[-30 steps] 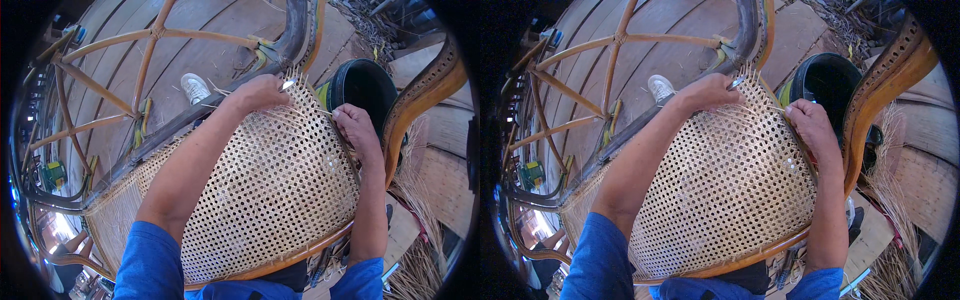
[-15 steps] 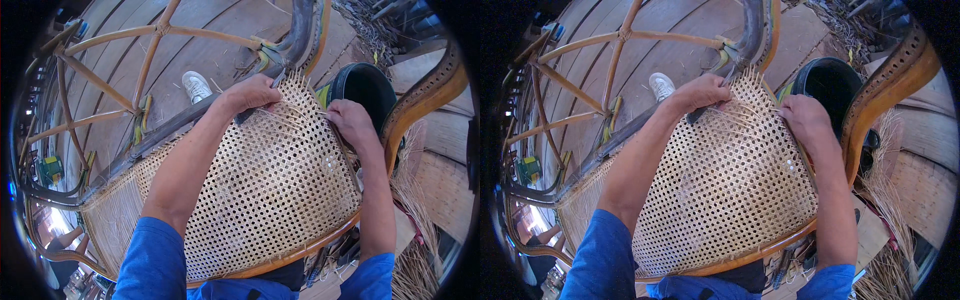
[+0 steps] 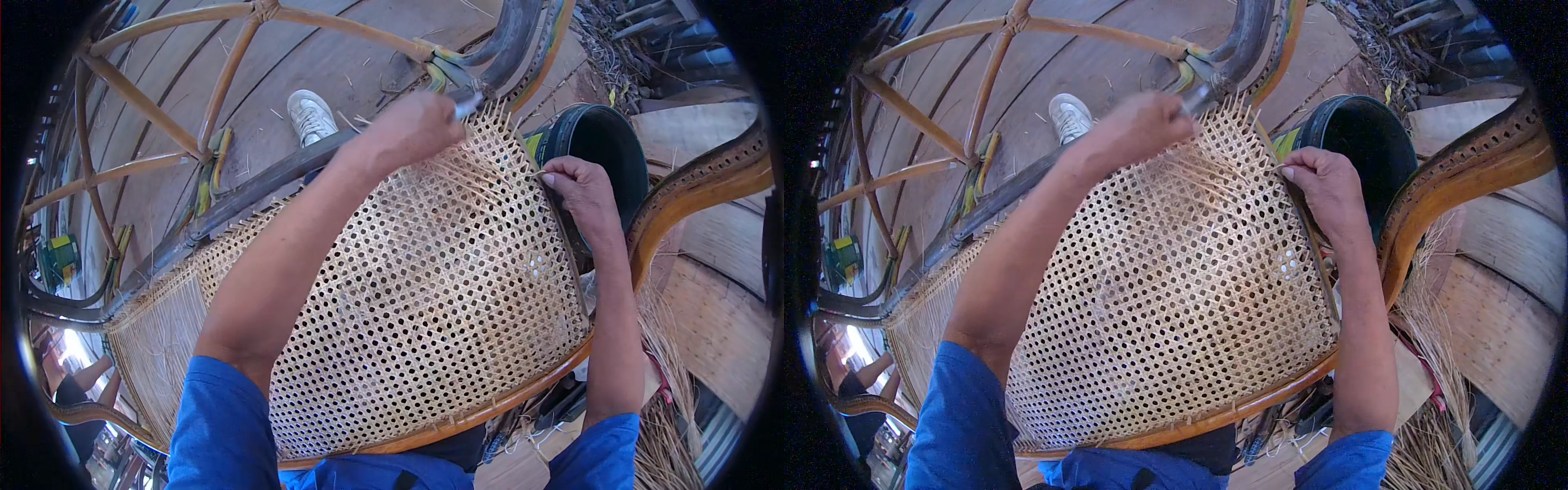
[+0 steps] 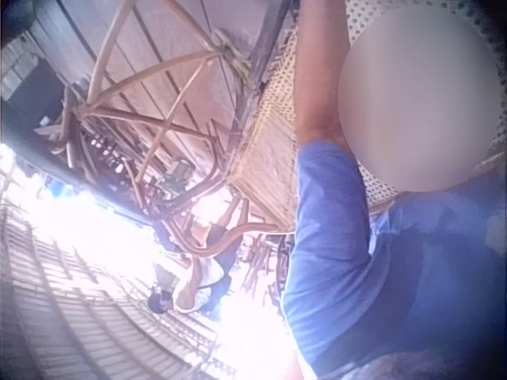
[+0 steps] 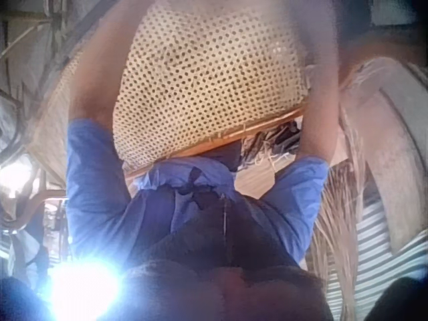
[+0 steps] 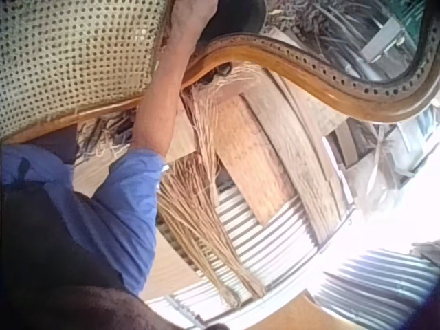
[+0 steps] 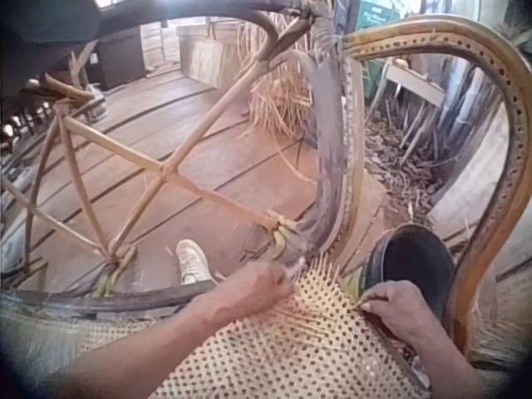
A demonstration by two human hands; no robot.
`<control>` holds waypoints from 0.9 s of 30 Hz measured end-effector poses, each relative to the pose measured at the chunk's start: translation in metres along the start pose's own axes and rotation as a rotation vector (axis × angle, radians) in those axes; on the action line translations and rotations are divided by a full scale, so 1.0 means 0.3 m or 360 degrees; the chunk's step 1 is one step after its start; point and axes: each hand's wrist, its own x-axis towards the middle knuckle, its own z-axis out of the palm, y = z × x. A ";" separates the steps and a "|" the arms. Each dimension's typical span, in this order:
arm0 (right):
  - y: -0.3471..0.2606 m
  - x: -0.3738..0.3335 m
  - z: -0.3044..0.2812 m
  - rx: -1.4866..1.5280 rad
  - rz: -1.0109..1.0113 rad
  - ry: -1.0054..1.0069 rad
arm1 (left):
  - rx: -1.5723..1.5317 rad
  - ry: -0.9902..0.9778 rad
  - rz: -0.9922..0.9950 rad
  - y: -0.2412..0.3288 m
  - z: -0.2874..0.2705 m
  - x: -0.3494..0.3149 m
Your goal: Weaving rattan fibers into the frame of a chair to repair the seat.
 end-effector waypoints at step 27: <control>0.043 -0.047 0.140 0.0177 -0.0331 0.0586 | 0.0815 -0.0178 0.0191 0.071 0.089 0.072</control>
